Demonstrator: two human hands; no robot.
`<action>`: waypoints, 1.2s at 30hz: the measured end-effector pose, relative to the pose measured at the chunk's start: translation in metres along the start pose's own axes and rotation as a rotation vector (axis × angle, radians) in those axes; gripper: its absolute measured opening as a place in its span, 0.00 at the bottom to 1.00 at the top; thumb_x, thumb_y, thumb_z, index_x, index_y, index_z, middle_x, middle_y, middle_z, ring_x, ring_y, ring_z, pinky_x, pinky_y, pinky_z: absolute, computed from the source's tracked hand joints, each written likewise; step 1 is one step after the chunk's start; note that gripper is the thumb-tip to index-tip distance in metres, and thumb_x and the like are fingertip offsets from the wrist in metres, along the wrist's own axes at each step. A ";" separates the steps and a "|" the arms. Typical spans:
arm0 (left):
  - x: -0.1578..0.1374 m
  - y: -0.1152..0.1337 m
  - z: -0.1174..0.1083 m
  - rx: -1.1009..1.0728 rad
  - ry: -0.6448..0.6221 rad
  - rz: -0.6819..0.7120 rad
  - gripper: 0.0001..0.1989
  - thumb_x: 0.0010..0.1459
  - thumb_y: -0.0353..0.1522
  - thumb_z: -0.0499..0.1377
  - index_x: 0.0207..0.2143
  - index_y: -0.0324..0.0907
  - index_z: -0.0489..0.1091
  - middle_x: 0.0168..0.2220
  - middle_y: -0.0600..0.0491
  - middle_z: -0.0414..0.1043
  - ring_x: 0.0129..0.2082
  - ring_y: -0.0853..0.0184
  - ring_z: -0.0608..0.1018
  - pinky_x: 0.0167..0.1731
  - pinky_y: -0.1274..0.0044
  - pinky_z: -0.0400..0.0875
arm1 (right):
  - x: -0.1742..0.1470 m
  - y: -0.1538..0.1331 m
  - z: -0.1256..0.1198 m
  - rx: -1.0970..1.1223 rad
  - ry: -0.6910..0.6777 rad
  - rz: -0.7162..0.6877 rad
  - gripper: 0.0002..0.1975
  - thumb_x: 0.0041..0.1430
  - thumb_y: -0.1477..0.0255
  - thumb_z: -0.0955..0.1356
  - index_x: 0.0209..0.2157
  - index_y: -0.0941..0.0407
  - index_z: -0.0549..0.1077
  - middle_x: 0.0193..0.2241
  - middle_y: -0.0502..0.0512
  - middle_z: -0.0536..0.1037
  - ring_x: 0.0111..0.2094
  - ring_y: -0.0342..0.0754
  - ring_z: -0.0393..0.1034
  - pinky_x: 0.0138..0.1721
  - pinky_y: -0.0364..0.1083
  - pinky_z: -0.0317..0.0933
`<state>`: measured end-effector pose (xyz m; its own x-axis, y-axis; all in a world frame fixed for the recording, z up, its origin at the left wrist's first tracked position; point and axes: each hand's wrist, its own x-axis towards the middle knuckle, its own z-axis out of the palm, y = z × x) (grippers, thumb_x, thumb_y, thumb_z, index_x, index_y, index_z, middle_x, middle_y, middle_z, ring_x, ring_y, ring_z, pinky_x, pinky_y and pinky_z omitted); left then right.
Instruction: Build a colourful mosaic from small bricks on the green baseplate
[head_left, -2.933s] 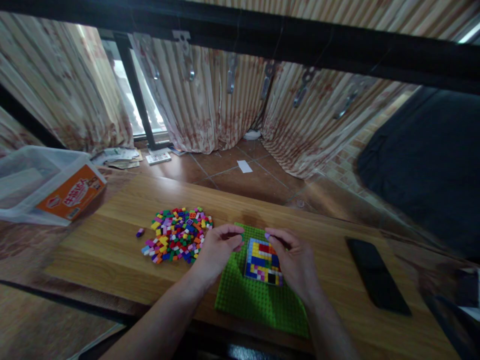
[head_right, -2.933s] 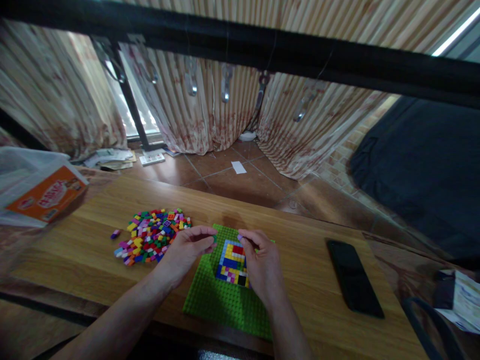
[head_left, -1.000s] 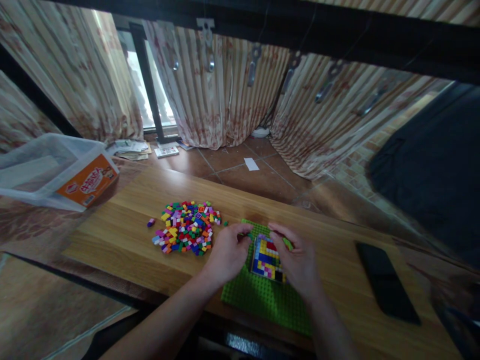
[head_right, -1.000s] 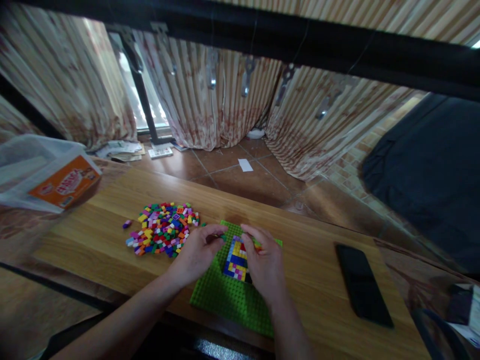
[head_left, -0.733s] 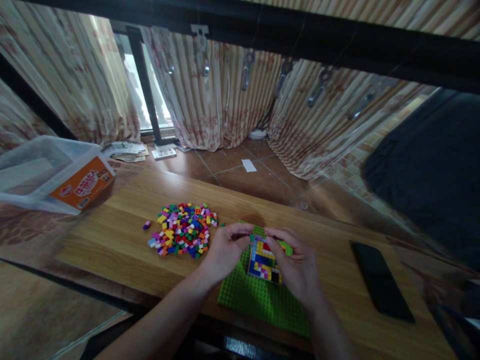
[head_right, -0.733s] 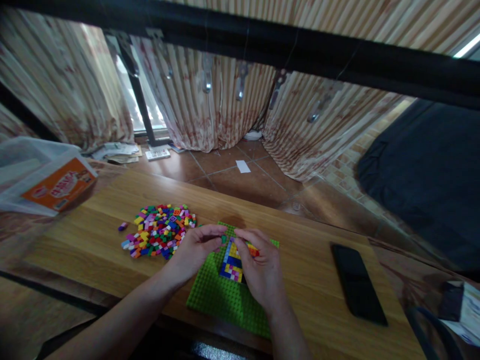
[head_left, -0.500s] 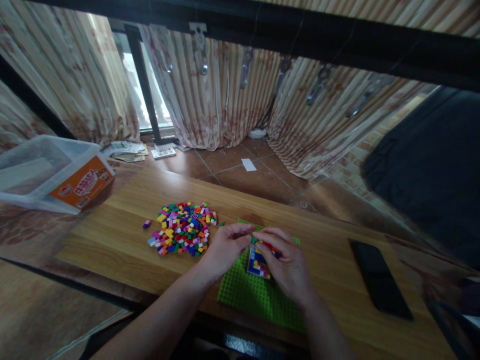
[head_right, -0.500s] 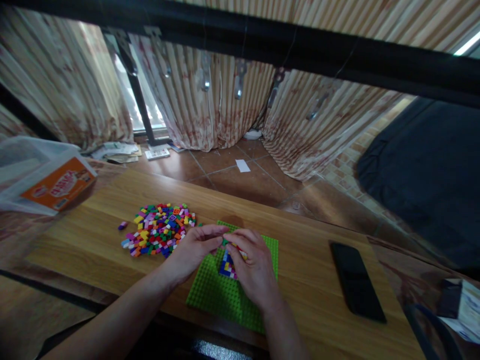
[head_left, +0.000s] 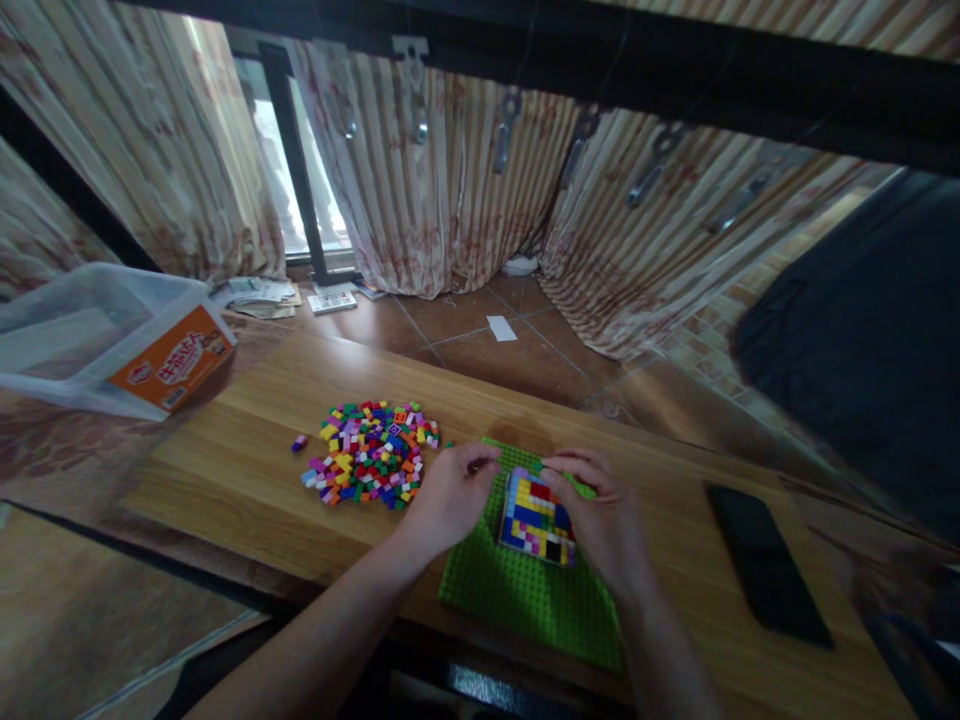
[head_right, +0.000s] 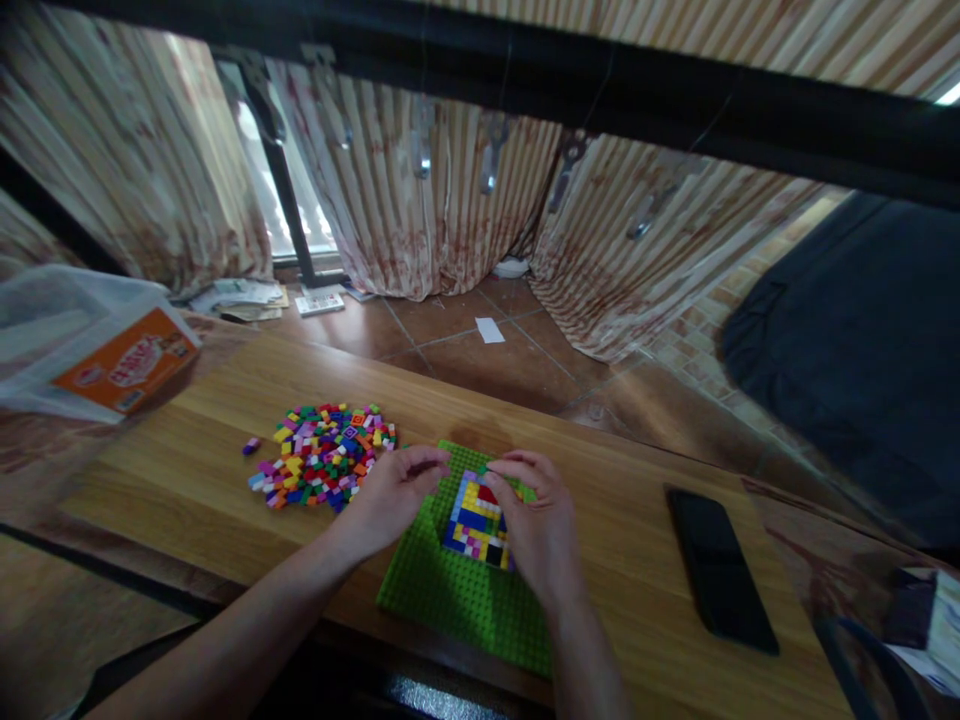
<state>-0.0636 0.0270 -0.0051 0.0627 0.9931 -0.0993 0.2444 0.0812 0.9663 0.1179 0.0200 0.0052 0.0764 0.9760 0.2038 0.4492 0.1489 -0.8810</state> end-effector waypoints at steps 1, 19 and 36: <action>-0.001 0.000 0.000 0.024 0.000 0.016 0.14 0.59 0.29 0.55 0.43 0.39 0.78 0.38 0.50 0.80 0.37 0.65 0.80 0.40 0.75 0.74 | 0.000 0.002 0.000 0.009 -0.017 0.009 0.08 0.54 0.62 0.71 0.31 0.51 0.81 0.43 0.55 0.76 0.46 0.53 0.71 0.49 0.54 0.64; -0.014 0.008 0.009 0.264 -0.087 0.058 0.17 0.62 0.29 0.51 0.45 0.42 0.78 0.42 0.49 0.81 0.41 0.63 0.81 0.44 0.74 0.73 | -0.002 0.009 0.018 -0.024 -0.044 0.013 0.06 0.51 0.65 0.71 0.28 0.53 0.78 0.44 0.57 0.76 0.47 0.54 0.71 0.52 0.56 0.62; -0.025 0.013 0.016 0.483 -0.046 0.147 0.16 0.64 0.28 0.48 0.43 0.42 0.75 0.39 0.48 0.77 0.38 0.64 0.79 0.39 0.75 0.71 | 0.003 0.008 0.020 0.180 -0.139 0.314 0.16 0.44 0.59 0.74 0.32 0.56 0.79 0.30 0.56 0.82 0.31 0.52 0.76 0.33 0.50 0.69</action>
<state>-0.0465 0.0017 0.0059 0.1697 0.9855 0.0089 0.6487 -0.1185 0.7517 0.1039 0.0278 -0.0102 0.0581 0.9889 -0.1369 0.2584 -0.1474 -0.9547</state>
